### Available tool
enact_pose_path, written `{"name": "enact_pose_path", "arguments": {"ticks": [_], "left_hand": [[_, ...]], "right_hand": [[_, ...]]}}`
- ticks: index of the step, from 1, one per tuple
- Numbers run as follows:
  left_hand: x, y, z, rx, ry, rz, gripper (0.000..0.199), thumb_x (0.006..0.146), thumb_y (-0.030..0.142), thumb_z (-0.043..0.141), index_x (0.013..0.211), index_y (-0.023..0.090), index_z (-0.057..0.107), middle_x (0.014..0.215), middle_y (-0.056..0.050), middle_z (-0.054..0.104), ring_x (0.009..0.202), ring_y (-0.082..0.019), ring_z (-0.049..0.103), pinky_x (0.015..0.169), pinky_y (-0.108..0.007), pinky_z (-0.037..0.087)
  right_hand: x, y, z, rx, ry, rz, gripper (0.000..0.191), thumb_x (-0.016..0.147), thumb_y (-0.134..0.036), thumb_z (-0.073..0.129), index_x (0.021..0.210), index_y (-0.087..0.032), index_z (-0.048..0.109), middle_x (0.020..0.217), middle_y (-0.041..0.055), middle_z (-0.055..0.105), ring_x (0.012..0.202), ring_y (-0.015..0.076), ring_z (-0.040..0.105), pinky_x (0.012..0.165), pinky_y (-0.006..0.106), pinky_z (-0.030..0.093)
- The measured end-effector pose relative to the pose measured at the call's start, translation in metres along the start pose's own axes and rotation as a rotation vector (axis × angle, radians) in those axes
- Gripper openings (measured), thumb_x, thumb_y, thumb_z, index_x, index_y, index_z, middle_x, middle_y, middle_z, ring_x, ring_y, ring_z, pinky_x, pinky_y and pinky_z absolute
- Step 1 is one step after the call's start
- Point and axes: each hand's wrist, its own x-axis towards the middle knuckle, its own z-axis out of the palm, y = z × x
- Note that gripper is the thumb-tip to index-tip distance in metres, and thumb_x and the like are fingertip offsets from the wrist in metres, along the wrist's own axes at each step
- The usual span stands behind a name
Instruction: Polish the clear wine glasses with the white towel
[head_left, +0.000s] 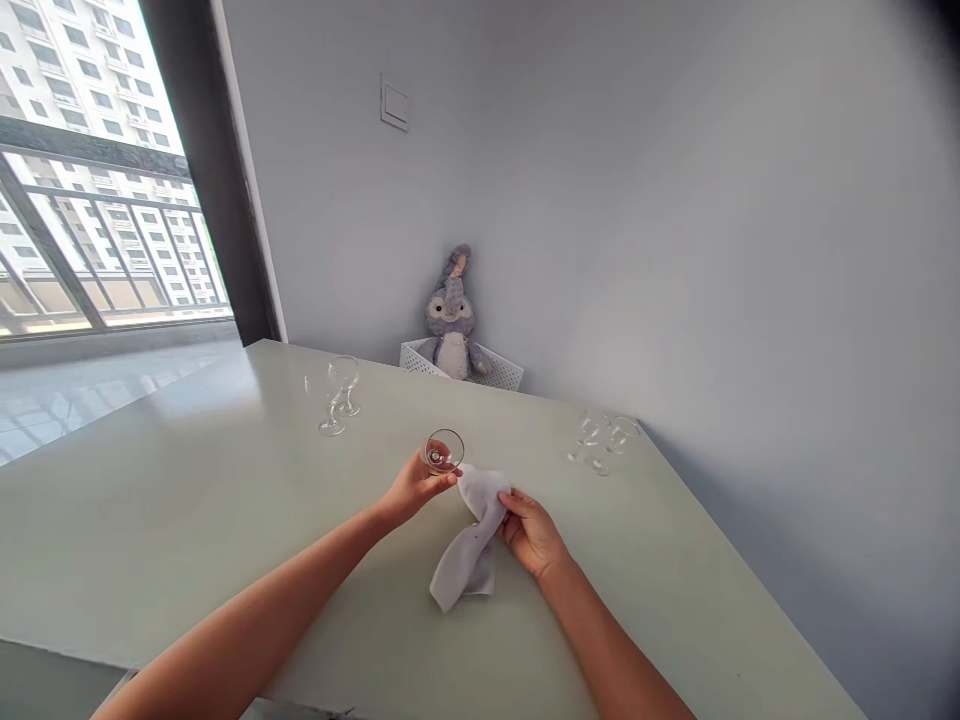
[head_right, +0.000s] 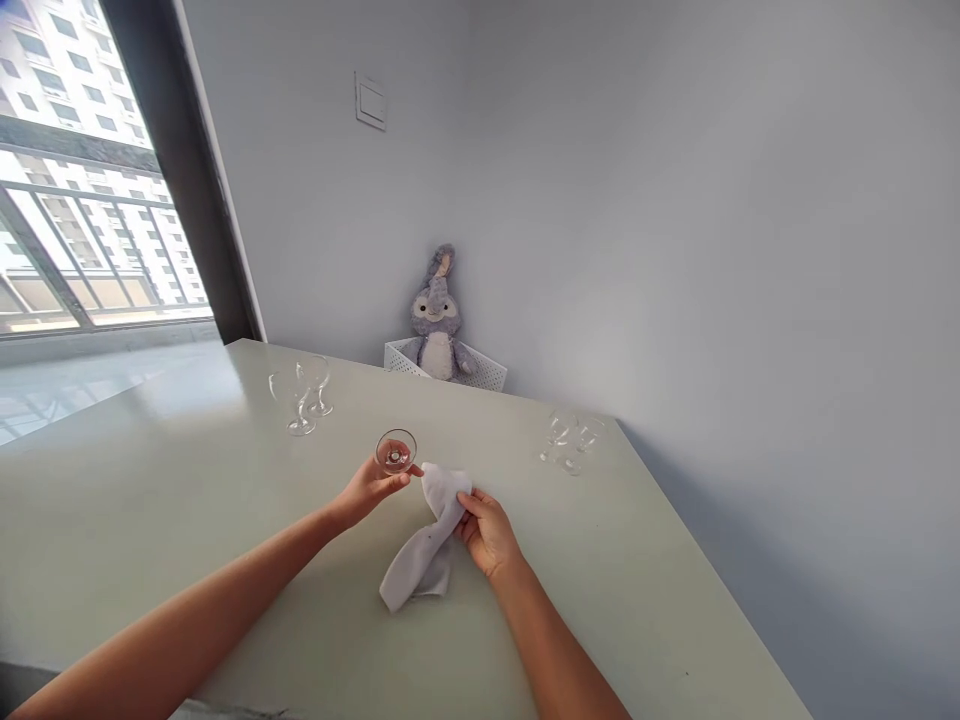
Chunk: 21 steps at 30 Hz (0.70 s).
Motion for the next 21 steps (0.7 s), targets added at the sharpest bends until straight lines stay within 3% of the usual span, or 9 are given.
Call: {"name": "enact_pose_path", "arguments": {"ticks": [5, 9, 16, 19, 21], "left_hand": [[0.002, -0.007, 0.002, 0.126, 0.093, -0.055, 0.042, 0.069, 0.048, 0.062, 0.091, 0.019, 0.04, 0.074, -0.001, 0.059, 0.079, -0.018, 0.06, 0.064, -0.026, 0.038], [0.003, -0.012, 0.003, 0.263, 0.178, -0.082, 0.041, 0.071, 0.049, 0.058, 0.093, 0.02, 0.04, 0.069, 0.0, 0.06, 0.072, -0.017, 0.06, 0.065, -0.027, 0.039], [0.001, -0.012, 0.003, 0.565, 0.237, -0.095, 0.052, 0.071, 0.05, 0.057, 0.112, 0.022, 0.04, 0.068, 0.003, 0.06, 0.061, -0.016, 0.058, 0.06, -0.027, 0.039], [-0.001, -0.012, 0.007, 0.701, 0.234, -0.082, 0.055, 0.068, 0.05, 0.06, 0.113, 0.024, 0.042, 0.073, 0.002, 0.061, 0.064, -0.017, 0.058, 0.057, -0.025, 0.037], [-0.003, -0.013, 0.011, 0.777, 0.215, -0.054, 0.054, 0.068, 0.047, 0.061, 0.114, 0.024, 0.043, 0.078, 0.0, 0.061, 0.065, -0.017, 0.057, 0.058, -0.025, 0.036]], "right_hand": [[-0.01, -0.016, 0.002, -0.014, 0.115, -0.31, 0.025, 0.065, -0.033, 0.069, 0.085, -0.021, 0.06, 0.076, -0.002, 0.061, 0.065, 0.0125, 0.053, 0.056, 0.022, 0.042], [-0.021, -0.025, 0.006, -0.102, 0.144, -0.442, 0.021, 0.072, -0.036, 0.062, 0.088, -0.024, 0.055, 0.075, -0.0037, 0.055, 0.064, 0.0119, 0.05, 0.055, 0.022, 0.04], [-0.037, -0.017, 0.019, -0.367, 0.217, -0.691, 0.025, 0.078, -0.04, 0.054, 0.095, -0.023, 0.049, 0.082, 0.0018, 0.051, 0.07, 0.014, 0.046, 0.061, 0.024, 0.039], [-0.046, -0.012, 0.029, -0.443, 0.183, -0.736, 0.029, 0.08, -0.04, 0.052, 0.103, -0.023, 0.048, 0.089, 0.0038, 0.054, 0.076, 0.0159, 0.049, 0.065, 0.025, 0.04], [-0.051, -0.009, 0.037, -0.549, 0.067, -0.665, 0.029, 0.082, -0.04, 0.049, 0.105, -0.023, 0.049, 0.081, 0.0029, 0.056, 0.07, 0.0156, 0.051, 0.061, 0.026, 0.041]]}}
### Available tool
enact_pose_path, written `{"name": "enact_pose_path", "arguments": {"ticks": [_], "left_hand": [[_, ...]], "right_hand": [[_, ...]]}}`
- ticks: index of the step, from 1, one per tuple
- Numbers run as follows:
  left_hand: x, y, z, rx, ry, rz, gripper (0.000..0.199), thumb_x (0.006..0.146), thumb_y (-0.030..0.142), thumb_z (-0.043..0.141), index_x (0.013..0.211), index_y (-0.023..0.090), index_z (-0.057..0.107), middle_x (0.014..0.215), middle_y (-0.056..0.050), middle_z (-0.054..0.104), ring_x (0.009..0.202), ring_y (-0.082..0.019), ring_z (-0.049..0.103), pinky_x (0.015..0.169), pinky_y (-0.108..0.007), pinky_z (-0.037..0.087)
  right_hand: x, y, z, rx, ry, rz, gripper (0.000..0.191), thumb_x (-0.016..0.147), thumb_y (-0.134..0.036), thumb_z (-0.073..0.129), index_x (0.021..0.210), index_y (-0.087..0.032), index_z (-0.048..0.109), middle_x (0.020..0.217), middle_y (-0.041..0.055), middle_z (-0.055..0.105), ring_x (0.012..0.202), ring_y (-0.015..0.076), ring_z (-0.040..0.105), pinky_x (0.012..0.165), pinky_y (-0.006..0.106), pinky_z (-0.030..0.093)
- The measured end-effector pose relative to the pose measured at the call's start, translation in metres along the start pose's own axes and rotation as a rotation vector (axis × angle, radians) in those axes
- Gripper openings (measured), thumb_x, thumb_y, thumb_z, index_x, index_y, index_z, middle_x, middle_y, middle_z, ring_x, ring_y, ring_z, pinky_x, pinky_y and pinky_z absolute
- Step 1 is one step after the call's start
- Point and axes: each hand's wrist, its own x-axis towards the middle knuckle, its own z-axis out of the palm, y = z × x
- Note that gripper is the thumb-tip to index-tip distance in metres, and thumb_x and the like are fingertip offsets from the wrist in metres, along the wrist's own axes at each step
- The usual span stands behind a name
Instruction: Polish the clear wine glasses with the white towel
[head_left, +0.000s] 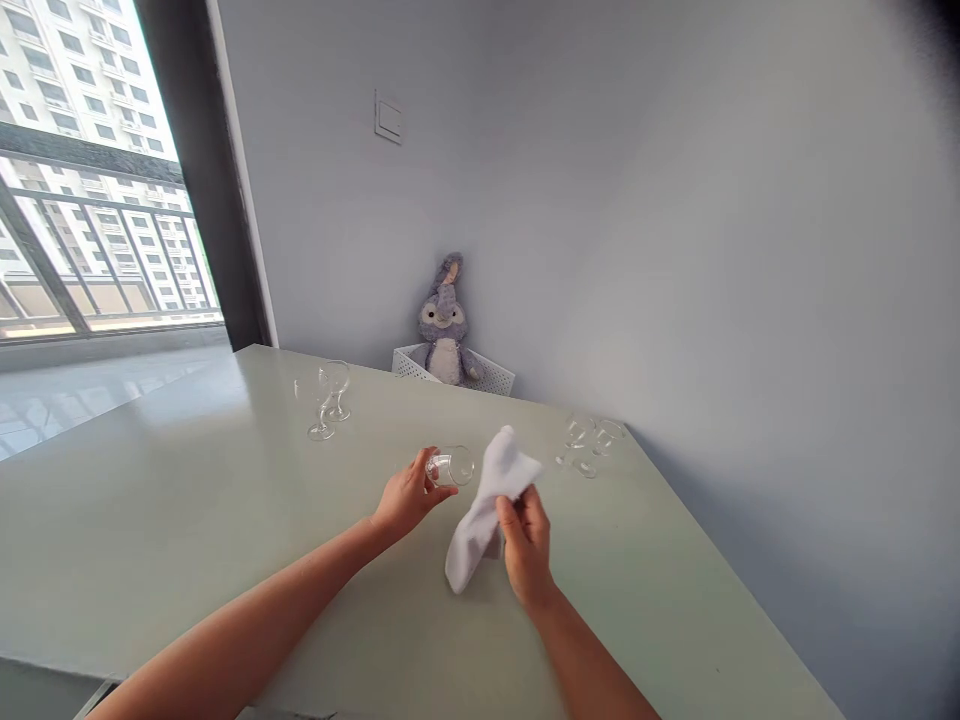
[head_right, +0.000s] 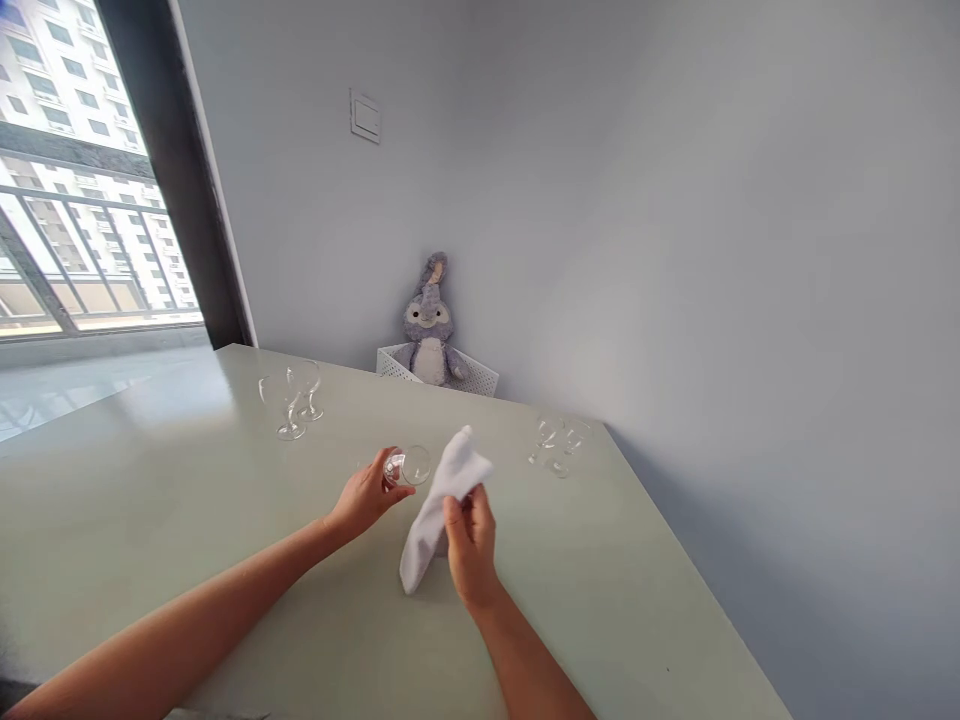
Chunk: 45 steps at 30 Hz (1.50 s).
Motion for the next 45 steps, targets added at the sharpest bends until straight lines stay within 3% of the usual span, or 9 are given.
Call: {"name": "enact_pose_path", "arguments": {"ticks": [4, 7, 15, 25, 32, 36, 39, 42, 45], "left_hand": [[-0.004, 0.0, 0.004, 0.118, -0.035, 0.054, 0.044, 0.075, 0.036, 0.054, 0.115, 0.023, 0.042, 0.08, -0.002, 0.061, 0.066, -0.018, 0.057, 0.058, -0.026, 0.036], [-0.007, 0.0, 0.006, 0.144, -0.089, 0.084, 0.038, 0.076, 0.029, 0.05, 0.113, 0.022, 0.043, 0.08, -0.003, 0.062, 0.066, -0.019, 0.057, 0.057, -0.026, 0.035], [-0.015, 0.009, 0.008, 0.213, -0.248, 0.201, 0.033, 0.074, 0.024, 0.05, 0.107, 0.022, 0.045, 0.077, -0.004, 0.061, 0.063, -0.019, 0.057, 0.054, -0.025, 0.033], [-0.015, 0.013, -0.003, 0.336, -0.035, 0.385, 0.039, 0.084, 0.024, 0.042, 0.123, 0.025, 0.045, 0.121, -0.01, 0.052, 0.089, -0.022, 0.057, 0.076, -0.033, 0.04], [-0.008, 0.015, -0.02, 0.312, -0.069, 0.553, 0.031, 0.086, 0.027, 0.043, 0.113, 0.024, 0.055, 0.11, -0.008, 0.061, 0.109, -0.024, 0.048, 0.106, -0.048, 0.016], [-0.004, 0.011, -0.022, 0.246, -0.102, 0.575, 0.031, 0.086, 0.03, 0.04, 0.112, 0.022, 0.056, 0.107, -0.009, 0.061, 0.099, -0.021, 0.054, 0.106, -0.048, 0.017], [-0.004, 0.007, -0.022, 0.206, -0.114, 0.608, 0.031, 0.087, 0.031, 0.038, 0.11, 0.022, 0.056, 0.102, -0.009, 0.062, 0.092, -0.02, 0.056, 0.103, -0.046, 0.022], [-0.005, 0.006, -0.022, 0.212, -0.137, 0.59, 0.032, 0.087, 0.035, 0.039, 0.111, 0.021, 0.055, 0.092, -0.01, 0.062, 0.079, -0.02, 0.058, 0.088, -0.04, 0.037], [-0.006, 0.01, -0.025, 0.196, -0.174, 0.529, 0.036, 0.083, 0.043, 0.044, 0.111, 0.022, 0.055, 0.08, -0.008, 0.062, 0.067, -0.018, 0.056, 0.07, -0.032, 0.04]], "right_hand": [[-0.005, -0.009, 0.011, -0.076, -0.359, 0.111, 0.04, 0.085, -0.041, 0.042, 0.121, -0.024, 0.044, 0.08, 0.0039, 0.058, 0.067, 0.0178, 0.056, 0.056, 0.027, 0.045], [-0.002, -0.011, 0.009, -0.162, -0.449, 0.148, 0.04, 0.083, -0.035, 0.046, 0.122, -0.026, 0.046, 0.089, 0.0051, 0.06, 0.073, 0.019, 0.059, 0.058, 0.028, 0.047], [0.005, 0.018, 0.0, -0.302, -0.408, 0.174, 0.008, 0.072, -0.024, 0.055, 0.079, -0.023, 0.06, 0.069, 0.0015, 0.059, 0.056, 0.0166, 0.058, 0.048, 0.028, 0.045], [0.012, 0.019, 0.004, 0.107, -0.238, 0.392, 0.032, 0.072, -0.04, 0.06, 0.095, -0.021, 0.052, 0.069, 0.0006, 0.062, 0.054, 0.0193, 0.063, 0.043, 0.029, 0.049], [0.012, 0.014, 0.002, 0.348, -0.285, 0.489, 0.038, 0.068, -0.048, 0.065, 0.089, -0.018, 0.051, 0.059, -0.0015, 0.06, 0.048, 0.0154, 0.061, 0.042, 0.026, 0.049], [0.011, 0.009, 0.005, 0.282, -0.395, 0.501, 0.046, 0.071, -0.055, 0.059, 0.093, -0.015, 0.056, 0.074, 0.0065, 0.066, 0.06, 0.0196, 0.065, 0.044, 0.026, 0.049], [0.011, 0.008, 0.011, 0.226, -0.318, 0.533, 0.049, 0.071, -0.059, 0.056, 0.088, -0.013, 0.058, 0.072, 0.0071, 0.065, 0.057, 0.0183, 0.064, 0.045, 0.026, 0.049], [0.011, 0.008, 0.015, 0.144, -0.234, 0.478, 0.042, 0.067, -0.053, 0.064, 0.079, -0.014, 0.059, 0.06, 0.0022, 0.062, 0.049, 0.0166, 0.061, 0.047, 0.029, 0.05], [0.012, 0.001, 0.009, -0.003, -0.334, 0.357, 0.033, 0.067, -0.047, 0.065, 0.071, -0.015, 0.06, 0.054, -0.0003, 0.059, 0.048, 0.0162, 0.06, 0.049, 0.03, 0.05]]}}
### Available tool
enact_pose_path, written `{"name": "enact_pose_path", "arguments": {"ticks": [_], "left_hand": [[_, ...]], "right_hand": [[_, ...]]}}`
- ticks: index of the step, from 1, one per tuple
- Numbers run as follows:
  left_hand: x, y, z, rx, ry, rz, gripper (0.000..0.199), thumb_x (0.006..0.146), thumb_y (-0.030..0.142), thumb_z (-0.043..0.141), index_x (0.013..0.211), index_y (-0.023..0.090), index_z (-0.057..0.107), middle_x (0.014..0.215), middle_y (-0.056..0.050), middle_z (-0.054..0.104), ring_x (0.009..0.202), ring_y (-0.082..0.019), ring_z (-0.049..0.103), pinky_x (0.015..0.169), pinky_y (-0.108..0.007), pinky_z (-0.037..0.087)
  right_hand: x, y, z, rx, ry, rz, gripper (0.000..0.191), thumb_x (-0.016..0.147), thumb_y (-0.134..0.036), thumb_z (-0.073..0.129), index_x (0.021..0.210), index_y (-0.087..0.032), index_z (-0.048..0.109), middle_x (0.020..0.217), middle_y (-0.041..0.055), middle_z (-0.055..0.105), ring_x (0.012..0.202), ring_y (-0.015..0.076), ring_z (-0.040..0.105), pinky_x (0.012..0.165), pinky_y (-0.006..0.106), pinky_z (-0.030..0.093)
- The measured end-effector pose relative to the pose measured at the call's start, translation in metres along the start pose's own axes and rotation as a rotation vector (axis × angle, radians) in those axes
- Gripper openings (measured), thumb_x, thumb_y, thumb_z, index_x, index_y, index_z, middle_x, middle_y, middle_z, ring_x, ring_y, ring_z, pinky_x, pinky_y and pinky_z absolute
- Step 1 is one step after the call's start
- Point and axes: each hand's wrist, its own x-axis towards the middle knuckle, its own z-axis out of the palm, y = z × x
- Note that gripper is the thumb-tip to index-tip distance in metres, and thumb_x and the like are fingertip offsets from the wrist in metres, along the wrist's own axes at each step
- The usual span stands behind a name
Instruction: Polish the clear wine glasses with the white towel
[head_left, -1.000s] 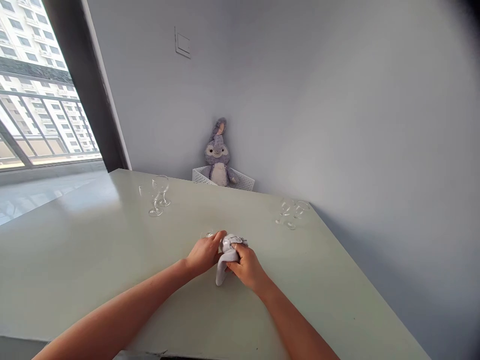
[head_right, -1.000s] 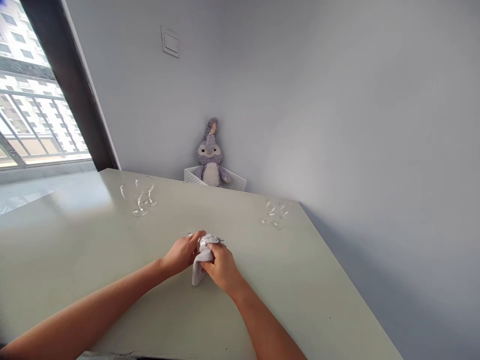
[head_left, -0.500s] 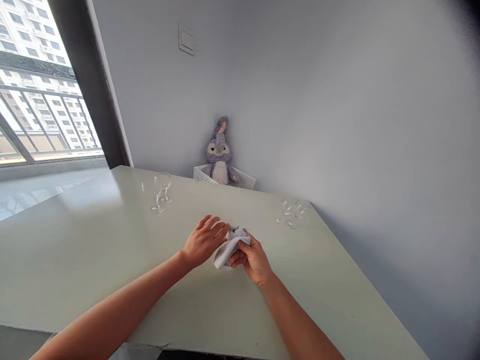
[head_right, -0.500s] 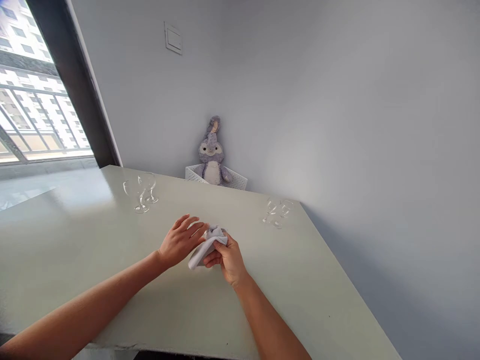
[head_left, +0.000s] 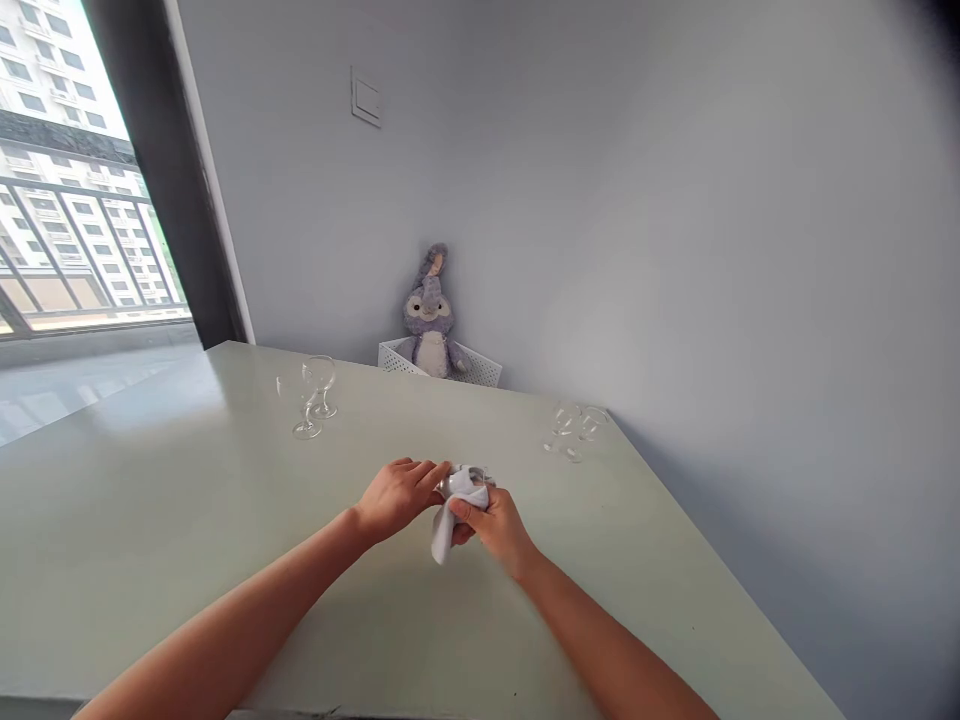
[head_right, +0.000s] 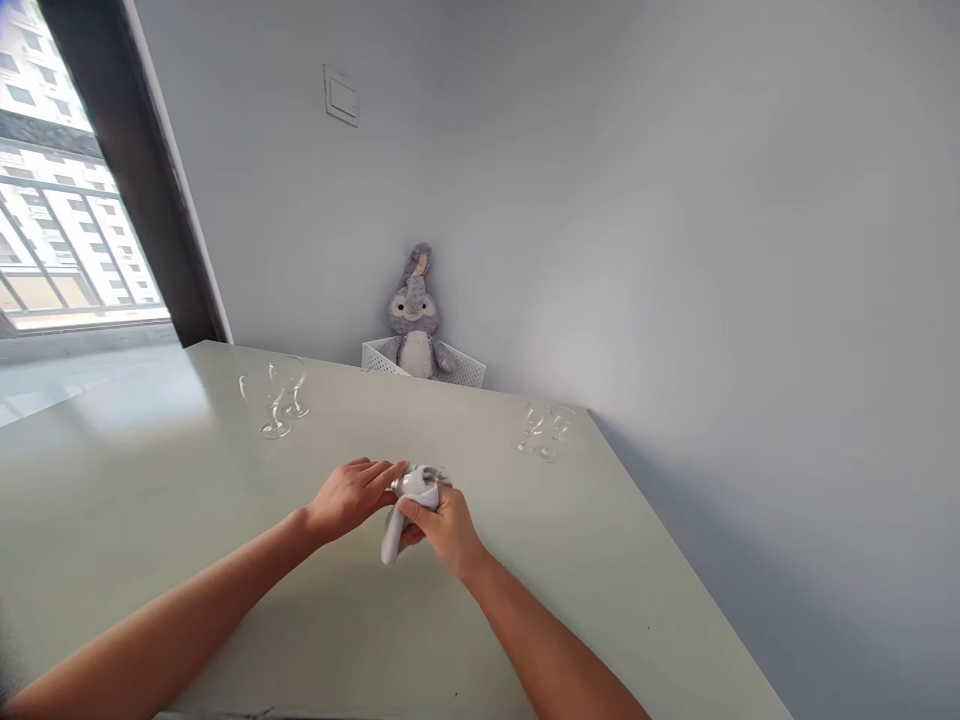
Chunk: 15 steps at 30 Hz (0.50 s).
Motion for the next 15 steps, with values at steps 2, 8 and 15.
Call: {"name": "enact_pose_path", "arguments": {"ticks": [2, 8, 15], "left_hand": [[0.001, 0.006, -0.005, -0.128, -0.037, -0.043, 0.036, 0.08, 0.047, 0.049, 0.106, 0.024, 0.058, 0.074, -0.004, 0.061, 0.062, -0.016, 0.053, 0.064, -0.028, 0.039], [0.0, 0.02, -0.011, -0.987, -0.595, -0.177, 0.051, 0.07, 0.067, 0.046, 0.068, 0.017, 0.057, 0.057, -0.001, 0.051, 0.043, -0.01, 0.042, 0.044, -0.023, 0.033], [0.002, 0.028, 0.0, -0.3, -0.07, -0.046, 0.042, 0.087, 0.049, 0.032, 0.094, 0.018, 0.059, 0.085, -0.008, 0.064, 0.08, -0.019, 0.056, 0.072, -0.032, 0.043]], "right_hand": [[-0.005, -0.012, -0.009, -0.106, -0.106, -0.017, 0.027, 0.067, -0.043, 0.066, 0.068, -0.016, 0.061, 0.054, -0.0009, 0.058, 0.049, 0.0156, 0.059, 0.05, 0.03, 0.05], [-0.03, -0.071, -0.031, -0.341, -0.448, -0.027, 0.017, 0.065, -0.035, 0.068, 0.066, -0.018, 0.065, 0.061, -0.0001, 0.062, 0.057, 0.0184, 0.061, 0.055, 0.032, 0.049], [-0.019, -0.061, -0.034, -0.242, -0.14, 0.067, 0.025, 0.067, -0.04, 0.067, 0.069, -0.015, 0.064, 0.059, 0.002, 0.064, 0.052, 0.0176, 0.062, 0.053, 0.03, 0.05]]}}
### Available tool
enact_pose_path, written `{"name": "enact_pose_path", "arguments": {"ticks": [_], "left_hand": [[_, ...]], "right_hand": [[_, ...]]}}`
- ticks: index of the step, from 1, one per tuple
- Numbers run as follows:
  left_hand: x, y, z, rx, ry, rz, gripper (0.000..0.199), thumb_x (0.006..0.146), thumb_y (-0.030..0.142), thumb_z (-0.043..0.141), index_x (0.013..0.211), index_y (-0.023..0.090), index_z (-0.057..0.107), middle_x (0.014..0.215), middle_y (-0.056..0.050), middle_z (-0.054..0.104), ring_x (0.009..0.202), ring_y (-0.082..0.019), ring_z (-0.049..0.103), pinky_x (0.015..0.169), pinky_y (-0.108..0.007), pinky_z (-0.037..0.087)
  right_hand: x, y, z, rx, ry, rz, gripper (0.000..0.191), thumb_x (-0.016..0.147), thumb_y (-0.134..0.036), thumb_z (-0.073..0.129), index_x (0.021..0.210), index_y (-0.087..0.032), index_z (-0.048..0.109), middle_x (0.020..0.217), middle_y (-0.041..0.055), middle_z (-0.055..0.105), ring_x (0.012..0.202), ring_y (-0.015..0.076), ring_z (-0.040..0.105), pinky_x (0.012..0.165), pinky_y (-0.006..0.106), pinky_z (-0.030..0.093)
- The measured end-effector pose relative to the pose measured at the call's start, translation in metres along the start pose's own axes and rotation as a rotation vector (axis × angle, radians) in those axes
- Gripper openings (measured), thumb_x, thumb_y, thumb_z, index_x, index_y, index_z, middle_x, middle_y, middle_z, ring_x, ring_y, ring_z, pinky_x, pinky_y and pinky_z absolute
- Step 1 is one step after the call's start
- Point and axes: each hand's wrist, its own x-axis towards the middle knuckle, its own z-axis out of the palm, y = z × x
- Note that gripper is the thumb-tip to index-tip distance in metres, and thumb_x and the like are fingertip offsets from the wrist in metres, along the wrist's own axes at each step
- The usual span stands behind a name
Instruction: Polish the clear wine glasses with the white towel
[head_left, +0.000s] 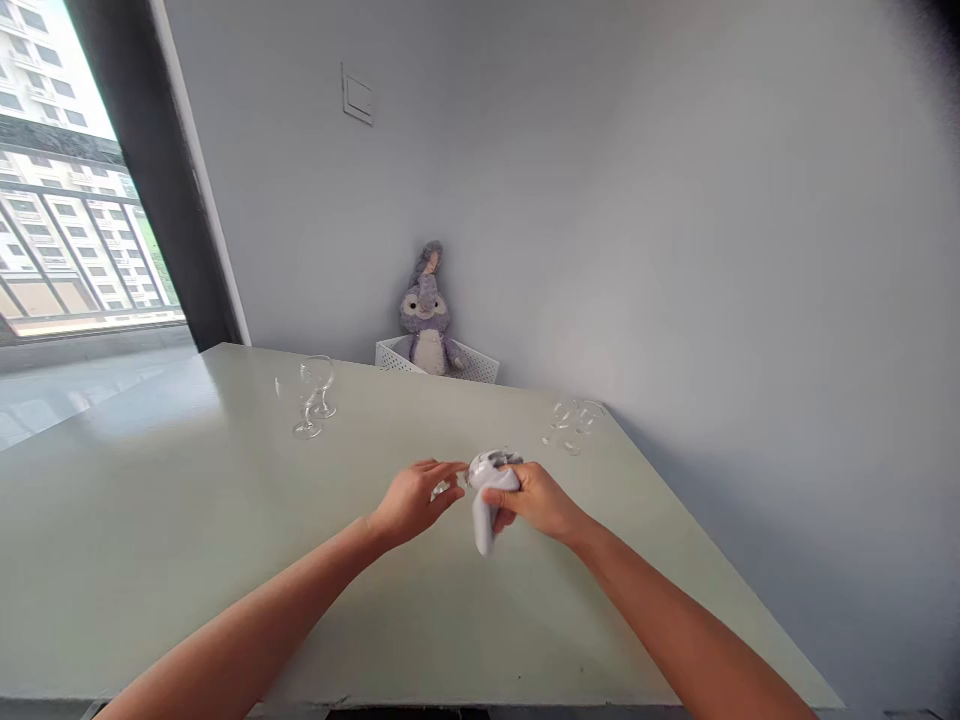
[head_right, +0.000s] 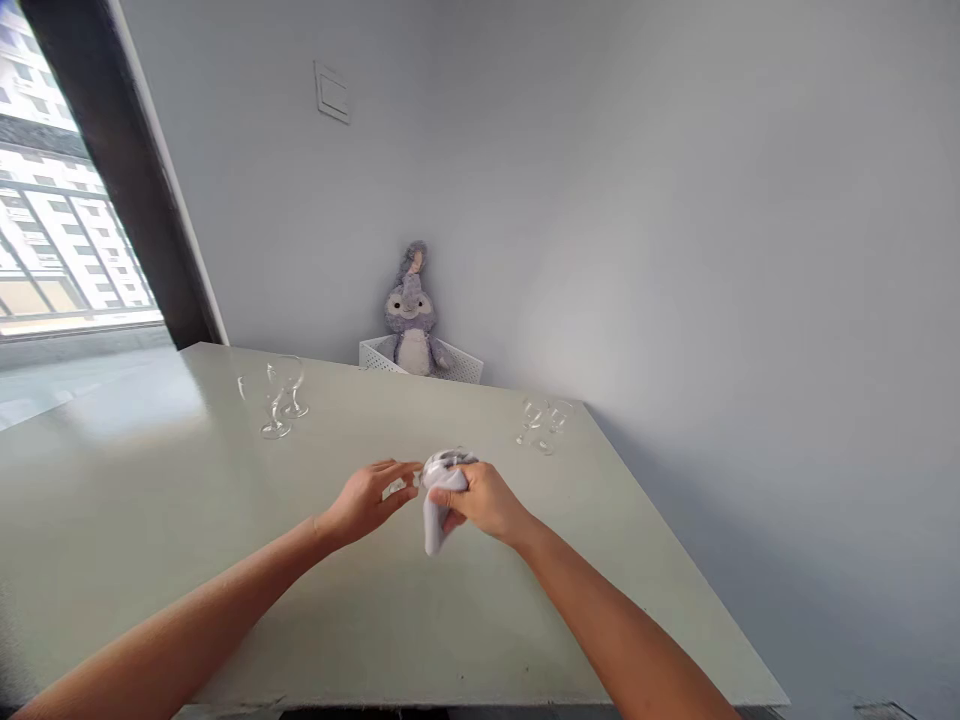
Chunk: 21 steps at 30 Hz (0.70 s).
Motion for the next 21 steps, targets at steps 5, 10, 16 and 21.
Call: {"name": "enact_pose_path", "arguments": {"ticks": [5, 10, 16, 21], "left_hand": [[0.0, -0.009, 0.002, 0.562, 0.253, 0.173, 0.024, 0.086, 0.034, 0.043, 0.098, 0.021, 0.059, 0.075, -0.006, 0.062, 0.081, -0.019, 0.054, 0.081, -0.036, 0.037], [-0.001, -0.019, 0.0, 0.093, 0.057, -0.093, 0.029, 0.084, 0.043, 0.044, 0.091, 0.021, 0.06, 0.061, 0.0, 0.055, 0.059, -0.012, 0.048, 0.06, -0.025, 0.037], [-0.001, -0.014, 0.004, -0.483, -0.447, -0.199, 0.044, 0.087, 0.048, 0.029, 0.081, 0.015, 0.058, 0.058, -0.001, 0.055, 0.052, -0.01, 0.046, 0.053, -0.024, 0.037], [-0.003, -0.007, 0.01, 0.302, 0.128, 0.005, 0.032, 0.087, 0.036, 0.037, 0.104, 0.02, 0.058, 0.083, -0.008, 0.064, 0.081, -0.019, 0.053, 0.078, -0.034, 0.036]], "right_hand": [[0.018, 0.034, 0.018, 0.338, 0.139, 0.095, 0.04, 0.072, -0.05, 0.06, 0.087, -0.013, 0.062, 0.065, 0.0036, 0.065, 0.048, 0.0141, 0.061, 0.047, 0.026, 0.049], [0.013, 0.022, 0.011, 0.024, -0.071, -0.019, 0.034, 0.063, -0.039, 0.072, 0.083, -0.013, 0.064, 0.069, 0.0034, 0.065, 0.059, 0.017, 0.064, 0.053, 0.026, 0.05], [0.006, 0.003, -0.015, -0.09, -0.328, 0.101, 0.033, 0.064, -0.039, 0.07, 0.084, -0.013, 0.065, 0.074, 0.0044, 0.066, 0.054, 0.0153, 0.064, 0.055, 0.027, 0.051], [0.015, 0.018, -0.008, 0.116, -0.038, 0.128, 0.039, 0.068, -0.046, 0.065, 0.086, -0.011, 0.064, 0.066, 0.0051, 0.065, 0.051, 0.0173, 0.064, 0.05, 0.028, 0.051]]}}
